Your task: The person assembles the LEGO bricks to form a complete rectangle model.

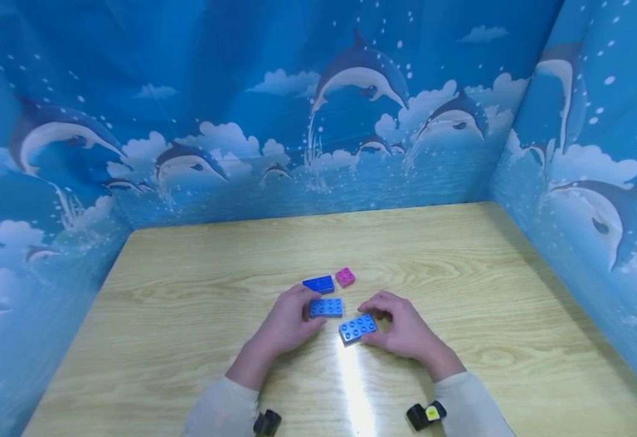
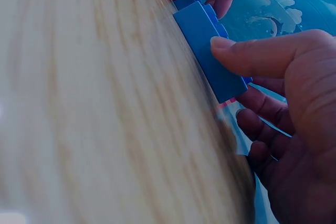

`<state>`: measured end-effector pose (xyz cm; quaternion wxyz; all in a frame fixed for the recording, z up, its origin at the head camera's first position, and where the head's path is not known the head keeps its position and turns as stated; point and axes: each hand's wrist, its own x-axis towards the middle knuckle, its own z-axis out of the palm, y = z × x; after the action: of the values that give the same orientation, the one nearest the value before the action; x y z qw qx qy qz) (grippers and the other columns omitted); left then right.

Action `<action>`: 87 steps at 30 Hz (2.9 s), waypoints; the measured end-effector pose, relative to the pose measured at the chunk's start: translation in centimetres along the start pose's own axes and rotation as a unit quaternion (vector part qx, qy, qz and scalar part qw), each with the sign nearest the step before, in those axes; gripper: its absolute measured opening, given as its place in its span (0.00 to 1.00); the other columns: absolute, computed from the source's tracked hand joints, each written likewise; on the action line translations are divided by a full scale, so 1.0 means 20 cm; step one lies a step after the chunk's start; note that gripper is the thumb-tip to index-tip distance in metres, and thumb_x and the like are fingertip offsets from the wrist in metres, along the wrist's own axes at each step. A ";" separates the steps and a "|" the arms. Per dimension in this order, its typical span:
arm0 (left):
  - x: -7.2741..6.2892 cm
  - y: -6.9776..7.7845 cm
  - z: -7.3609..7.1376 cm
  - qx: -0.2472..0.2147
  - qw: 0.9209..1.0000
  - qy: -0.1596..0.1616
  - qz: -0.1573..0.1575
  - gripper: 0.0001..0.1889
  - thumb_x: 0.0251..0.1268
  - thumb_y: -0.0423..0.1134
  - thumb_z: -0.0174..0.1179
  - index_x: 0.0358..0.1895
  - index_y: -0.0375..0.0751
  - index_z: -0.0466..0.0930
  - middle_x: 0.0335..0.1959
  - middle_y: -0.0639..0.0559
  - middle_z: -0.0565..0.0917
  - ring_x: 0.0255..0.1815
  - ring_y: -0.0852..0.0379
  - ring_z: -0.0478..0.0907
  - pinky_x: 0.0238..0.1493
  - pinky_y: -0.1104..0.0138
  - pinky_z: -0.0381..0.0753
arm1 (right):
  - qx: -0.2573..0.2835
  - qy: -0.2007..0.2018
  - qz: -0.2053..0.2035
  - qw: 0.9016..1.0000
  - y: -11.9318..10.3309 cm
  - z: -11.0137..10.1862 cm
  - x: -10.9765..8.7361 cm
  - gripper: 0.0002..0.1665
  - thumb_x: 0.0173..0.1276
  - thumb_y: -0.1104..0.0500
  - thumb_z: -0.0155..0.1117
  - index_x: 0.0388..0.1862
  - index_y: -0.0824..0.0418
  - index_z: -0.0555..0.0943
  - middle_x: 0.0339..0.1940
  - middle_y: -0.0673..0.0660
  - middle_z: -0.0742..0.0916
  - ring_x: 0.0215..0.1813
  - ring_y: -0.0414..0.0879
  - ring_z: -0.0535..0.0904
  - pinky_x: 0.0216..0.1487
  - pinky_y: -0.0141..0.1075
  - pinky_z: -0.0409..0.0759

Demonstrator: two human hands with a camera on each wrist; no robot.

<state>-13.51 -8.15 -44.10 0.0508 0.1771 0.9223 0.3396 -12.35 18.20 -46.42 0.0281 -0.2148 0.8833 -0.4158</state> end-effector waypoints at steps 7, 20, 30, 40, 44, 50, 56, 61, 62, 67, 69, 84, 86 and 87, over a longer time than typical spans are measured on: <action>0.01 -0.01 0.01 -0.006 1.000 -0.001 -0.002 0.23 0.58 0.35 0.72 0.58 0.36 0.81 0.43 0.54 0.77 0.34 0.61 0.72 0.34 0.70 0.77 | -0.008 -0.008 0.007 1.000 0.01 0.00 0.00 0.26 0.47 0.57 0.83 0.48 0.52 0.86 0.40 0.39 0.82 0.43 0.40 0.77 0.48 0.39 0.78; 0.01 -0.01 0.02 -0.003 1.000 -0.003 -0.008 0.19 0.60 0.31 0.69 0.55 0.35 0.82 0.42 0.52 0.77 0.34 0.61 0.73 0.34 0.71 0.77 | -0.012 -0.004 0.026 1.000 0.00 -0.02 0.00 0.23 0.49 0.59 0.83 0.46 0.53 0.86 0.38 0.41 0.81 0.41 0.43 0.77 0.44 0.38 0.78; 0.01 -0.02 0.02 -0.005 1.000 -0.001 -0.006 0.17 0.59 0.31 0.70 0.53 0.35 0.83 0.41 0.53 0.77 0.34 0.61 0.73 0.35 0.71 0.77 | -0.016 0.010 0.029 0.999 0.03 -0.02 0.01 0.23 0.48 0.58 0.84 0.45 0.53 0.86 0.35 0.43 0.81 0.38 0.43 0.76 0.39 0.37 0.77; 0.00 -0.02 0.01 -0.019 0.999 -0.011 -0.024 0.17 0.59 0.31 0.70 0.53 0.37 0.83 0.38 0.56 0.75 0.33 0.61 0.73 0.33 0.71 0.78 | -0.018 0.019 0.038 0.999 0.02 -0.03 0.03 0.23 0.48 0.59 0.84 0.45 0.55 0.86 0.34 0.45 0.80 0.37 0.44 0.75 0.38 0.37 0.77; -0.01 -0.02 0.01 -0.030 0.999 -0.016 -0.024 0.17 0.58 0.31 0.70 0.52 0.37 0.83 0.36 0.56 0.75 0.32 0.60 0.73 0.32 0.70 0.78 | -0.021 0.018 0.045 0.999 0.02 -0.03 0.05 0.23 0.48 0.60 0.84 0.45 0.55 0.86 0.34 0.45 0.80 0.37 0.44 0.75 0.38 0.37 0.77; -0.01 -0.03 0.00 -0.044 0.998 -0.021 -0.028 0.18 0.57 0.31 0.71 0.52 0.37 0.83 0.35 0.56 0.75 0.32 0.59 0.73 0.31 0.69 0.78 | -0.017 0.019 0.046 0.999 0.02 -0.03 0.07 0.23 0.49 0.59 0.84 0.45 0.56 0.86 0.34 0.46 0.80 0.37 0.44 0.75 0.39 0.38 0.77; -0.01 -0.03 0.00 -0.044 0.998 -0.025 -0.038 0.18 0.58 0.32 0.70 0.53 0.38 0.83 0.35 0.56 0.75 0.32 0.59 0.73 0.31 0.68 0.78 | -0.016 0.025 0.052 0.998 0.03 -0.03 0.09 0.23 0.48 0.60 0.84 0.44 0.54 0.86 0.34 0.46 0.81 0.37 0.45 0.75 0.39 0.38 0.77; -0.01 -0.03 0.00 -0.045 0.998 -0.024 -0.035 0.18 0.58 0.31 0.70 0.52 0.37 0.83 0.35 0.55 0.75 0.32 0.59 0.73 0.31 0.68 0.78 | -0.014 0.028 0.053 0.998 0.03 -0.03 0.10 0.23 0.49 0.60 0.84 0.45 0.54 0.86 0.34 0.46 0.81 0.36 0.44 0.75 0.39 0.38 0.77; -0.01 -0.03 0.00 -0.046 0.998 -0.024 -0.034 0.18 0.58 0.31 0.70 0.52 0.36 0.83 0.35 0.55 0.75 0.32 0.59 0.73 0.31 0.69 0.78 | -0.014 0.026 0.053 0.998 0.03 -0.03 0.10 0.23 0.49 0.60 0.83 0.45 0.54 0.86 0.34 0.46 0.81 0.37 0.44 0.75 0.39 0.38 0.77; -0.01 -0.02 0.00 -0.049 0.998 -0.025 -0.034 0.17 0.58 0.31 0.70 0.52 0.35 0.83 0.35 0.54 0.75 0.32 0.59 0.73 0.31 0.69 0.78 | -0.015 0.021 0.058 0.998 0.02 -0.03 0.11 0.23 0.50 0.60 0.83 0.46 0.55 0.86 0.34 0.46 0.81 0.37 0.45 0.75 0.39 0.39 0.77; -0.01 -0.02 0.00 -0.049 0.998 -0.025 -0.034 0.18 0.58 0.31 0.70 0.52 0.35 0.83 0.35 0.54 0.75 0.32 0.59 0.73 0.31 0.69 0.78 | -0.016 0.020 0.057 0.998 0.02 -0.03 0.11 0.23 0.50 0.60 0.83 0.46 0.56 0.86 0.34 0.46 0.81 0.37 0.45 0.75 0.39 0.39 0.77; -0.02 -0.04 0.00 -0.048 0.998 -0.018 -0.027 0.20 0.57 0.32 0.70 0.55 0.35 0.82 0.37 0.55 0.75 0.32 0.59 0.73 0.31 0.68 0.78 | -0.014 0.018 0.046 0.999 0.04 -0.02 0.12 0.25 0.49 0.59 0.84 0.48 0.55 0.86 0.35 0.45 0.81 0.38 0.44 0.75 0.40 0.39 0.77; -0.02 -0.05 0.00 -0.054 0.998 -0.007 -0.025 0.20 0.58 0.33 0.68 0.56 0.36 0.82 0.37 0.55 0.75 0.33 0.59 0.73 0.32 0.68 0.78 | -0.012 0.018 0.047 0.999 0.04 -0.02 0.12 0.26 0.49 0.59 0.84 0.48 0.55 0.86 0.35 0.46 0.81 0.38 0.44 0.75 0.40 0.38 0.77; -0.02 -0.05 0.00 -0.060 0.998 0.001 -0.023 0.20 0.58 0.33 0.67 0.55 0.36 0.82 0.36 0.55 0.76 0.33 0.59 0.73 0.33 0.67 0.78 | -0.009 0.017 0.047 0.999 0.04 -0.02 0.12 0.26 0.49 0.59 0.84 0.49 0.55 0.86 0.36 0.46 0.81 0.38 0.45 0.75 0.40 0.38 0.76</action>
<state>-13.42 -9.02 -44.71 0.0677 0.1525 0.9043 0.3930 -14.96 17.96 -46.48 0.0303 -0.1657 0.8967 -0.4093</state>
